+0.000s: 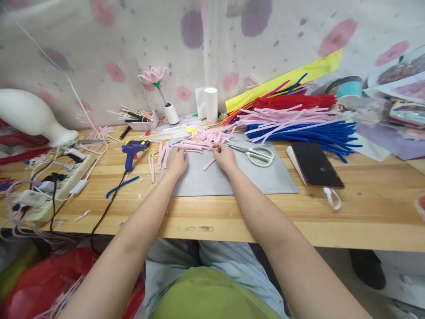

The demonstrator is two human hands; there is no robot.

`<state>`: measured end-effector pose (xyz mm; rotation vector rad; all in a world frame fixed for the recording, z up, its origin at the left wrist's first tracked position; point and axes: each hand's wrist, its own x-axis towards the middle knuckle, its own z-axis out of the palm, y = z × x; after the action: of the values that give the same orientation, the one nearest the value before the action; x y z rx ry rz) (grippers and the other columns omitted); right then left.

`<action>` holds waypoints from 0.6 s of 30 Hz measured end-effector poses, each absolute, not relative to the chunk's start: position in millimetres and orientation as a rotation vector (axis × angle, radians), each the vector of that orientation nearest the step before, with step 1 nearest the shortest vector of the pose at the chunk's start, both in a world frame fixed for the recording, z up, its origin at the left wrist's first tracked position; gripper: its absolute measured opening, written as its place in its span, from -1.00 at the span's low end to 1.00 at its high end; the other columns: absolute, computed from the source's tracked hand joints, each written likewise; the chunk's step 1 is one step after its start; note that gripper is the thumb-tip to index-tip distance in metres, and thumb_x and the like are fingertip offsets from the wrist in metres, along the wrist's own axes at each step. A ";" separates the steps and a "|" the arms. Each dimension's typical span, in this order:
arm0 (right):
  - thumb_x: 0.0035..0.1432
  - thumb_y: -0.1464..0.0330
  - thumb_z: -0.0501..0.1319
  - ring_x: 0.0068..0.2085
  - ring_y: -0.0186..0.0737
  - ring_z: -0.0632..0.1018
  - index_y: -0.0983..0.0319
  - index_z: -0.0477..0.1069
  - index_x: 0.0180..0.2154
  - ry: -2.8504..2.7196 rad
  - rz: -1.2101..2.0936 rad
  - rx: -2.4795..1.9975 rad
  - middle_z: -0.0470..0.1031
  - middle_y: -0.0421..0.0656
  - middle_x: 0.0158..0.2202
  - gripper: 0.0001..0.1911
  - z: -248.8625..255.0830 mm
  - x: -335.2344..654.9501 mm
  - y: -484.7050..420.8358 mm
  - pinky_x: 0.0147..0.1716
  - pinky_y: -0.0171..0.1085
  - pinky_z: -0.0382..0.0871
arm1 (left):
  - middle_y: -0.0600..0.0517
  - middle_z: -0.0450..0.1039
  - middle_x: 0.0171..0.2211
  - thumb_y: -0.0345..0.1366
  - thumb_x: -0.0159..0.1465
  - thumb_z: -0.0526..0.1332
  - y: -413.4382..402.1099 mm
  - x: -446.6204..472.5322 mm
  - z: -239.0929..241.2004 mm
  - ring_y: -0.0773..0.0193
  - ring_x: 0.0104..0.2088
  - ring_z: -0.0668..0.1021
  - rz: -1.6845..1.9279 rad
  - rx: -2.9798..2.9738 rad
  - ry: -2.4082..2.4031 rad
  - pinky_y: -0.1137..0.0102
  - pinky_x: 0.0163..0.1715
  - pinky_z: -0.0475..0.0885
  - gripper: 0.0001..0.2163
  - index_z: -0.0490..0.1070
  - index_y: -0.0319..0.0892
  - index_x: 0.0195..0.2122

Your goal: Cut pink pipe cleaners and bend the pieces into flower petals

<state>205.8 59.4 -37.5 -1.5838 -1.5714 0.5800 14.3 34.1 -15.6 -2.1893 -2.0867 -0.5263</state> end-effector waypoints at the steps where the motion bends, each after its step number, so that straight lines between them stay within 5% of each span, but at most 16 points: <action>1: 0.02 0.32 0.15 -0.43 -0.25 0.39 0.21 0.48 -0.28 -1.543 0.589 -1.574 0.41 -0.20 -0.51 -0.78 -38.0 206.3 59.7 -0.39 -0.29 0.19 | -0.22 0.35 -0.05 -0.38 0.21 0.01 39.9 16.1 -16.9 0.03 0.02 0.37 -0.468 -2.203 -2.083 0.22 0.00 0.22 -0.70 0.38 -0.24 -0.06; 11: 0.06 0.35 0.11 -0.37 -0.19 0.41 0.22 0.46 -0.25 -1.534 0.527 -1.582 0.45 -0.13 -0.42 -0.78 -33.6 205.9 57.7 -0.36 -0.26 0.22 | -0.26 0.31 -0.03 -0.41 0.25 -0.06 62.0 3.3 -0.9 -0.02 0.01 0.34 -0.133 -2.338 -1.934 0.19 -0.03 0.20 -0.71 0.36 -0.28 -0.10; 18: 0.15 0.33 0.09 -0.14 -0.04 0.38 0.25 0.45 -0.11 -2.067 -0.027 -1.326 0.42 0.02 -0.21 -0.71 -11.6 193.4 43.1 -0.18 -0.17 0.18 | -0.21 0.40 -0.18 -0.29 0.33 -0.16 34.6 36.2 -10.6 0.09 -0.13 0.43 -0.531 -2.354 -1.771 0.28 -0.13 0.23 -0.66 0.36 -0.26 -0.12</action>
<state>193.4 43.1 -11.6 -1.3264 -2.0667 -0.0271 36.2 34.6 -10.6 -2.3537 -1.7706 -0.5315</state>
